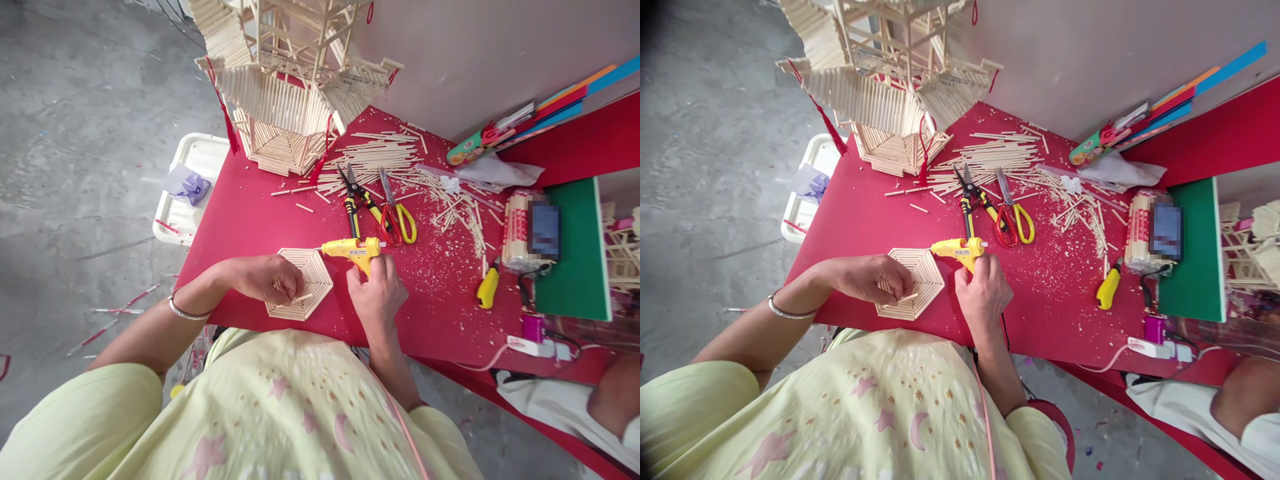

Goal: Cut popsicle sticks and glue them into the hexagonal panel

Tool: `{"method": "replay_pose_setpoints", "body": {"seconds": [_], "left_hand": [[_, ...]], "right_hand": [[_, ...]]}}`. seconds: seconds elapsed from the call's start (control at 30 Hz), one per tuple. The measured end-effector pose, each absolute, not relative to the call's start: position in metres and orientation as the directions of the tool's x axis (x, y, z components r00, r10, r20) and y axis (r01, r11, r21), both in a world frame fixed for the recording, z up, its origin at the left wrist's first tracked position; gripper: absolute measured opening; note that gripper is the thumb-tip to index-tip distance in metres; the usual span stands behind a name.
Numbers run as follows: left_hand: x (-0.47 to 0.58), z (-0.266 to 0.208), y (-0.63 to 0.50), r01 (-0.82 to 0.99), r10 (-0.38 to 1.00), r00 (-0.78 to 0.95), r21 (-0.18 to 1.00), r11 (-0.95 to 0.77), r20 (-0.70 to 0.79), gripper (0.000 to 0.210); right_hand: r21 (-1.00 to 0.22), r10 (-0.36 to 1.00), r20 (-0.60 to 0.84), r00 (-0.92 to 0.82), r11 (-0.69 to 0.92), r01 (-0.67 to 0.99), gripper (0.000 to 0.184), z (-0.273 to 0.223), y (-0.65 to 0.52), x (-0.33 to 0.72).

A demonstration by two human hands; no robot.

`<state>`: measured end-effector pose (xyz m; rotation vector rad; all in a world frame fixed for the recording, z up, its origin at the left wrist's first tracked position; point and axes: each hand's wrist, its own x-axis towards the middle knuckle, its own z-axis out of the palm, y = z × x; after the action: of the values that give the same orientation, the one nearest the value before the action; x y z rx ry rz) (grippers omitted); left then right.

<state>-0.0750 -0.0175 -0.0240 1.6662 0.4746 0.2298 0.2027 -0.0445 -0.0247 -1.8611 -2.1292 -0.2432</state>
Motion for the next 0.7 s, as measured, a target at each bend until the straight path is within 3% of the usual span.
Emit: {"method": "replay_pose_setpoints", "body": {"seconds": [0.37, 0.53, 0.63, 0.7], "left_hand": [[-0.075, -0.024, -0.017, 0.181, 0.417, 0.901, 0.977, -0.116, -0.117, 0.016], [-0.075, -0.018, -0.015, 0.158, 0.419, 0.901, 0.984, -0.082, -0.109, 0.014], [-0.082, -0.011, -0.009, 0.199, 0.493, 0.861, 0.975, -0.101, -0.124, 0.018], [-0.090, -0.006, -0.001, 0.280, 0.615, 0.777, 0.949, -0.144, -0.136, 0.021]], "right_hand": [[-0.104, 0.948, 0.313, -0.055, 0.091, 0.990, 0.023, -0.027, -0.046, 0.208], [-0.315, 0.963, 0.265, 0.049, 0.039, 0.948, 0.032, -0.040, -0.034, 0.229], [-0.376, 0.980, 0.180, 0.089, -0.015, 0.926, 0.040, -0.047, -0.029, 0.247], [-0.304, 0.985, 0.154, 0.071, -0.021, 0.953, 0.047, -0.048, -0.031, 0.256]]}}
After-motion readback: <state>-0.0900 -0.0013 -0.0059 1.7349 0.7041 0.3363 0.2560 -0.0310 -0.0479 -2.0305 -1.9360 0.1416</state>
